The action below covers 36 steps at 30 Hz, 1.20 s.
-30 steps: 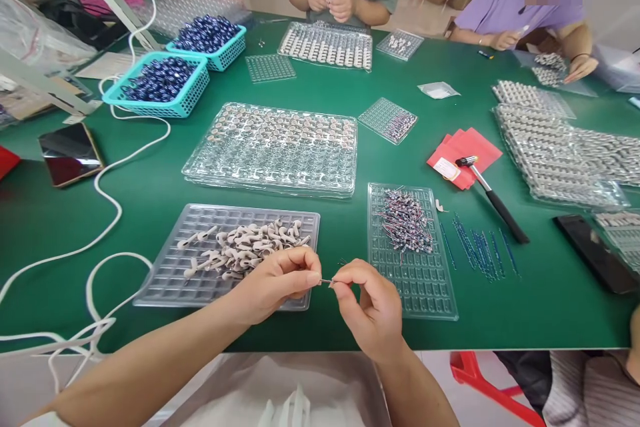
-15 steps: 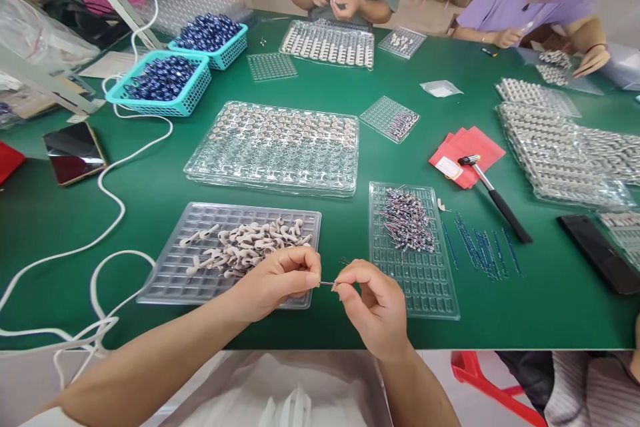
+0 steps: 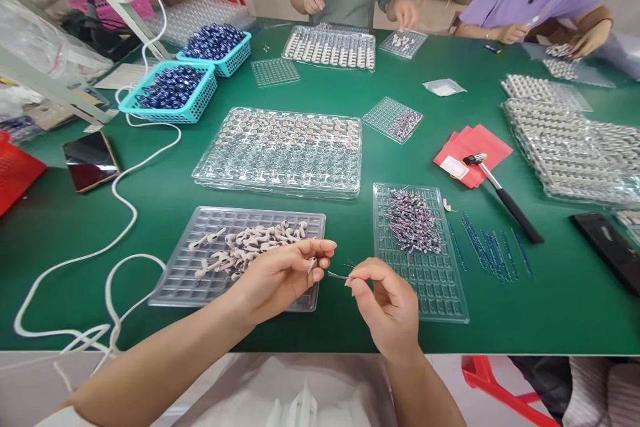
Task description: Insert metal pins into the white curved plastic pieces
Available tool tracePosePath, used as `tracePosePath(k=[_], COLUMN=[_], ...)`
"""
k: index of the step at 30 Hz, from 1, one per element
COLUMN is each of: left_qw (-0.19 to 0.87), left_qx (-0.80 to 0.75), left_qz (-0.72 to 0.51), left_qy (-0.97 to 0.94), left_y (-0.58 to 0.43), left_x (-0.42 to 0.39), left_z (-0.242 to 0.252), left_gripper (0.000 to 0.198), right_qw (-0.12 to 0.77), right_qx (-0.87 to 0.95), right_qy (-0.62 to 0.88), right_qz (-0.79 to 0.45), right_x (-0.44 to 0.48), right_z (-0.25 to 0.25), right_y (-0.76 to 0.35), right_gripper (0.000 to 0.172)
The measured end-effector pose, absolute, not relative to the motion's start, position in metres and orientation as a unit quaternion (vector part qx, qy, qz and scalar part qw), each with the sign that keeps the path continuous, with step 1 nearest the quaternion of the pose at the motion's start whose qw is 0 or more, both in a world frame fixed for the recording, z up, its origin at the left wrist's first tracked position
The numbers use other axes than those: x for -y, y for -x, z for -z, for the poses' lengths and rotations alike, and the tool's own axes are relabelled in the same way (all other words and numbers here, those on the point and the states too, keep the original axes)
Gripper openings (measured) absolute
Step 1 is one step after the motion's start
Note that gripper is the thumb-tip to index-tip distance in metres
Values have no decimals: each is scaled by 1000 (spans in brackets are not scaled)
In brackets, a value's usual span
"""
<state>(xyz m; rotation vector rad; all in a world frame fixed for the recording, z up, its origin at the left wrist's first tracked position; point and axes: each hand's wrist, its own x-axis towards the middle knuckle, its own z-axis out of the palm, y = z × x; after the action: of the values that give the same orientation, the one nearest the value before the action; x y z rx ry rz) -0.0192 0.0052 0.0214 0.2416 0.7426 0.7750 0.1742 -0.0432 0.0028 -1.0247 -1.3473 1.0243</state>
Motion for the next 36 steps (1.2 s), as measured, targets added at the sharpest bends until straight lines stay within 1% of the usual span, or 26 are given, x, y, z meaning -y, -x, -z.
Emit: tracePosePath(k=[2, 6, 7, 9, 12, 17, 21, 25, 29, 32, 36], left_qw=[847, 856, 859, 860, 856, 861, 858, 808, 732, 690, 688], left_qx=[-360, -351, -348, -344, -332, -337, -350, -367, -382, -408, -421], left_qz=[-376, -361, -355, -352, -357, -310, -268, -296, -351, -371, -373], left_qy=[-108, -120, -124, -135, -173, -219, -264, -354, -441, -469, -459], left_y=[18, 18, 17, 17, 17, 17, 16, 16, 17, 17, 16], left_x=[-4, -2, -2, -2, -2, -2, -3, -1, 0, 1, 2], left_z=[-21, -23, -23, -23, -23, -24, -26, -24, -23, -24, -24], left_gripper=[36, 29, 28, 25, 23, 33, 20, 19, 22, 20, 16], right_qw=[510, 379, 358, 344, 368, 425, 461, 493, 543, 534, 509], right_qx=[626, 771, 790, 802, 779, 704, 646, 606, 552, 540, 539], right_qy=[402, 314, 306, 313, 352, 401, 401, 390, 457, 507, 538], right_qz=[-432, -405, -393, -375, -365, -403, -457, -487, -438, -407, -401], right_x=[43, 41, 41, 40, 41, 45, 48, 46, 43, 43, 44], right_z=[-5, -7, -6, -5, -4, -1, 0, -2, -3, -3, -4], right_y=[-173, -166, -164, -162, -163, -172, -175, -175, -175, -175, -175], right_gripper=[22, 26, 26, 25, 24, 23, 22, 19, 14, 10, 8])
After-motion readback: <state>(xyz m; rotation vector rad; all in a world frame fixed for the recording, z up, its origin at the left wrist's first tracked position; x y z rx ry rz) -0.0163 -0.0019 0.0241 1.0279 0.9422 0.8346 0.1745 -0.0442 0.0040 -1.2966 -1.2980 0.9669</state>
